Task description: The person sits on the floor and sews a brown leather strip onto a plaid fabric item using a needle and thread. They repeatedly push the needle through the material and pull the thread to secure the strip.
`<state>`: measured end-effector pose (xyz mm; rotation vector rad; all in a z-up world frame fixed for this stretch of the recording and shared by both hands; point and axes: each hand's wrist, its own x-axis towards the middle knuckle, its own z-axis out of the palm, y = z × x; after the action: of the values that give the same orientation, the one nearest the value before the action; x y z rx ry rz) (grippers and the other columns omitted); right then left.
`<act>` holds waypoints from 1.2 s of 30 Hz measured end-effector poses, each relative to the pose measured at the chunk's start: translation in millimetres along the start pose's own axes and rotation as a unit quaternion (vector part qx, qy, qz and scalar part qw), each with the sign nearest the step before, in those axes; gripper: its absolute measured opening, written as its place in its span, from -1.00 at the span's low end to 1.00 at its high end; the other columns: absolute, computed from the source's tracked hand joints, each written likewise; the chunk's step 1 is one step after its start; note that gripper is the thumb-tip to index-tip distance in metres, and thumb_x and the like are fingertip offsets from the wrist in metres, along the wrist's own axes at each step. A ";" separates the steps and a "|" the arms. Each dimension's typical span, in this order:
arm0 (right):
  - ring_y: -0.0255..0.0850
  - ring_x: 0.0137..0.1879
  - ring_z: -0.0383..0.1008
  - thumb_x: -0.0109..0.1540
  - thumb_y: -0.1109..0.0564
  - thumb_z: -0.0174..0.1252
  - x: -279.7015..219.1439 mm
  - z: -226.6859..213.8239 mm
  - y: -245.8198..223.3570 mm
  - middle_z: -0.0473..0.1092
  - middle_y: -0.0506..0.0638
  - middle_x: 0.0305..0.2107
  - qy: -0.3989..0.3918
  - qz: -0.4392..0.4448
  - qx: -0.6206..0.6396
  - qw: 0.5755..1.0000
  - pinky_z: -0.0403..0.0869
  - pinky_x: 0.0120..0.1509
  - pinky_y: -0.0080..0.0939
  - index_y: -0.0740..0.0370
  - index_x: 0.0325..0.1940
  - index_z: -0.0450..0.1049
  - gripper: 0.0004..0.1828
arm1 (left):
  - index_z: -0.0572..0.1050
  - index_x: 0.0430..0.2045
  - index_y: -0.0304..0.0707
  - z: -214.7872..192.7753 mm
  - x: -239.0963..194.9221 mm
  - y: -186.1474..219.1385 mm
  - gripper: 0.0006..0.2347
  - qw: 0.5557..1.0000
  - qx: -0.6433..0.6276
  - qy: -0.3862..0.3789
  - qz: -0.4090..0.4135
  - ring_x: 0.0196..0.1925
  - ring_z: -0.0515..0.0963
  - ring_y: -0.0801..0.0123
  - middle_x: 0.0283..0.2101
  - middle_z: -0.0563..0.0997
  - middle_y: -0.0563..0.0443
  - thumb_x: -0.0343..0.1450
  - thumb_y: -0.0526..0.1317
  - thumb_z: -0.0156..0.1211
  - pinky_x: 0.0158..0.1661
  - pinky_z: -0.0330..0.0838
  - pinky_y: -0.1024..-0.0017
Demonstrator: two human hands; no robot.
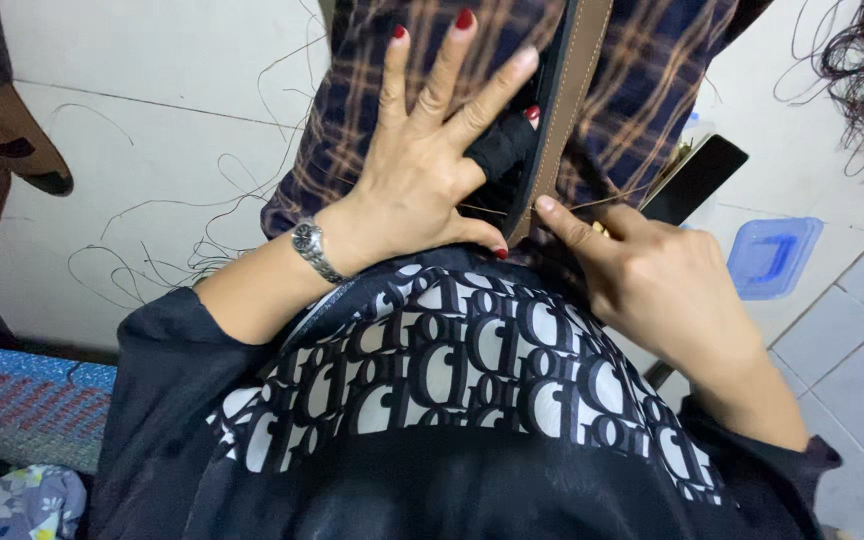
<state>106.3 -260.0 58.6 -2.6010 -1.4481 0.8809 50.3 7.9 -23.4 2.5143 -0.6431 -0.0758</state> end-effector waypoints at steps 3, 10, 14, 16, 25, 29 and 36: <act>-0.11 -0.32 0.59 0.08 0.26 0.22 4.8 -8.4 1.8 0.51 0.06 -0.08 0.030 -0.023 0.063 0.997 0.58 -0.40 -0.05 0.04 0.43 0.35 -0.21 | 0.72 -0.38 -0.24 4.4 2.4 -2.8 -0.20 0.999 -0.001 0.033 0.021 0.54 -0.29 -0.41 0.59 0.07 -0.10 0.19 0.65 0.52 0.37 -0.52 -0.51; -0.15 -0.30 0.57 0.17 0.42 0.23 28.7 -10.7 -7.4 0.54 0.10 -0.13 0.102 -0.057 0.184 0.976 0.61 -0.25 -0.16 0.32 0.23 0.51 -0.49 | 0.65 -0.53 -0.23 11.3 1.4 -13.5 -0.22 0.998 0.000 0.048 0.040 0.56 -0.27 -0.37 0.60 0.17 -0.04 0.29 0.66 0.42 0.42 -0.61 -0.34; -0.08 -0.24 0.61 0.30 0.28 0.22 28.5 -3.4 -9.3 0.56 0.15 -0.16 0.145 -0.061 0.183 0.970 0.57 -0.30 -0.14 0.36 0.01 0.52 -0.81 | 0.62 -0.55 -0.22 14.4 -11.2 -3.8 -0.24 0.999 -0.005 0.052 0.002 0.56 -0.29 -0.34 0.59 0.06 -0.14 0.24 0.63 0.57 0.44 -0.53 -0.39; -0.11 -0.26 0.59 0.33 0.23 0.17 18.6 6.5 -8.5 0.56 0.13 -0.20 0.141 -0.063 0.156 0.976 0.54 -0.35 -0.13 0.31 -0.04 0.44 -0.85 | 0.59 -0.60 -0.18 9.8 -20.6 6.4 -0.27 0.998 -0.003 0.049 -0.039 0.56 -0.33 -0.30 0.58 -0.06 -0.19 0.21 0.57 0.69 0.45 -0.48 -0.43; -0.20 -0.25 0.55 0.34 0.01 0.09 6.7 45.8 -6.5 0.43 -0.12 -0.24 0.206 0.005 -0.025 0.978 0.52 -0.25 -0.22 0.01 -0.10 0.39 -0.89 | 0.55 0.03 -0.26 -3.9 -25.7 40.4 -0.77 0.702 -0.680 0.012 -0.212 -0.45 0.67 0.47 -0.46 0.69 -0.08 0.49 -0.36 0.21 -0.40 0.55 0.61; -0.22 -0.27 0.55 0.34 0.04 0.13 10.5 46.3 -13.8 0.45 -0.12 -0.25 0.252 0.001 -0.020 0.968 0.50 -0.29 -0.26 0.03 -0.02 0.44 -0.85 | 0.50 -0.32 -0.33 19.2 -30.9 47.6 -0.82 0.815 -0.496 0.091 -0.286 -0.51 0.62 0.19 -0.54 0.55 -0.12 0.39 -0.23 0.37 -0.52 0.45 0.46; -0.24 -0.48 0.49 0.16 0.10 0.15 -24.8 -45.9 -35.6 0.50 -0.19 -0.16 -0.009 0.106 -0.038 0.994 0.45 -0.67 -0.20 -0.18 0.43 0.33 -0.30 | 0.33 -0.63 -0.47 28.9 -26.4 58.0 -0.56 0.960 -0.187 0.097 -0.183 -0.36 0.55 0.02 -0.03 0.40 -0.38 0.35 -0.05 0.45 -0.27 0.62 0.17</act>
<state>91.5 -248.8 119.0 -2.8512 -1.2512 0.8872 -3.1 -37.1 -20.1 2.2042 -0.0659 -0.0747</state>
